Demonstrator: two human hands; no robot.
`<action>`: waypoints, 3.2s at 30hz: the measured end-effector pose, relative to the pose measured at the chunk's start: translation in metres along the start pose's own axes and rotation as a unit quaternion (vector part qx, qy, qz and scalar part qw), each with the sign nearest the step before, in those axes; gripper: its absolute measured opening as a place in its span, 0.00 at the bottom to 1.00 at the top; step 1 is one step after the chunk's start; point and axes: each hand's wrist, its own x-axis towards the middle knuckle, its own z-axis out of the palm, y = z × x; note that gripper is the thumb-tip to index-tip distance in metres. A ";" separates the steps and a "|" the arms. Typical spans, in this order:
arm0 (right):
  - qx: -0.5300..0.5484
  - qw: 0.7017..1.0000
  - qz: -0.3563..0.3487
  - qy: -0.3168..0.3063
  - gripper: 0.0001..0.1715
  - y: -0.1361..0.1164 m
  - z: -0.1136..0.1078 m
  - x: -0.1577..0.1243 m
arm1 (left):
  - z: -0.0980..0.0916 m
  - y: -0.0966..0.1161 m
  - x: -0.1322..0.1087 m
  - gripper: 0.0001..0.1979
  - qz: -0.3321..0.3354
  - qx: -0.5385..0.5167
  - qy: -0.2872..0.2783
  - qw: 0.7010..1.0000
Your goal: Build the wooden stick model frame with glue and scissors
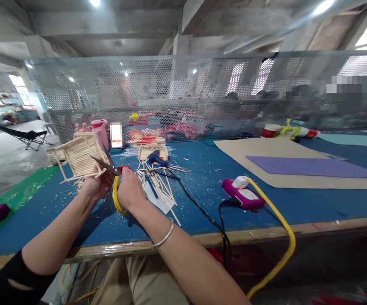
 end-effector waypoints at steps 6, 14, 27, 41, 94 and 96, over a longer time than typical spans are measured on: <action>-0.018 0.999 0.023 -0.028 0.12 -0.002 -0.001 -0.003 | 0.000 -0.001 0.001 0.11 -0.012 -0.007 0.003 1.000; -0.045 0.998 0.030 -0.022 0.07 0.009 0.008 0.002 | 0.003 0.002 0.001 0.15 -0.025 -0.043 0.035 0.998; -0.032 0.998 0.043 0.046 0.10 -0.003 0.003 0.003 | -0.001 -0.003 0.005 0.09 0.032 0.023 -0.019 0.999; 0.045 0.999 0.020 0.011 0.14 -0.002 0.004 0.002 | 0.003 0.000 -0.001 0.11 0.014 0.054 -0.023 0.998; 0.187 0.935 0.026 0.300 0.05 0.035 -0.004 0.031 | -0.030 0.013 0.006 0.17 -0.072 0.609 -0.224 0.757; 0.146 0.942 0.012 0.302 0.06 0.037 -0.004 0.030 | -0.025 0.014 0.002 0.22 -0.037 0.539 -0.235 0.808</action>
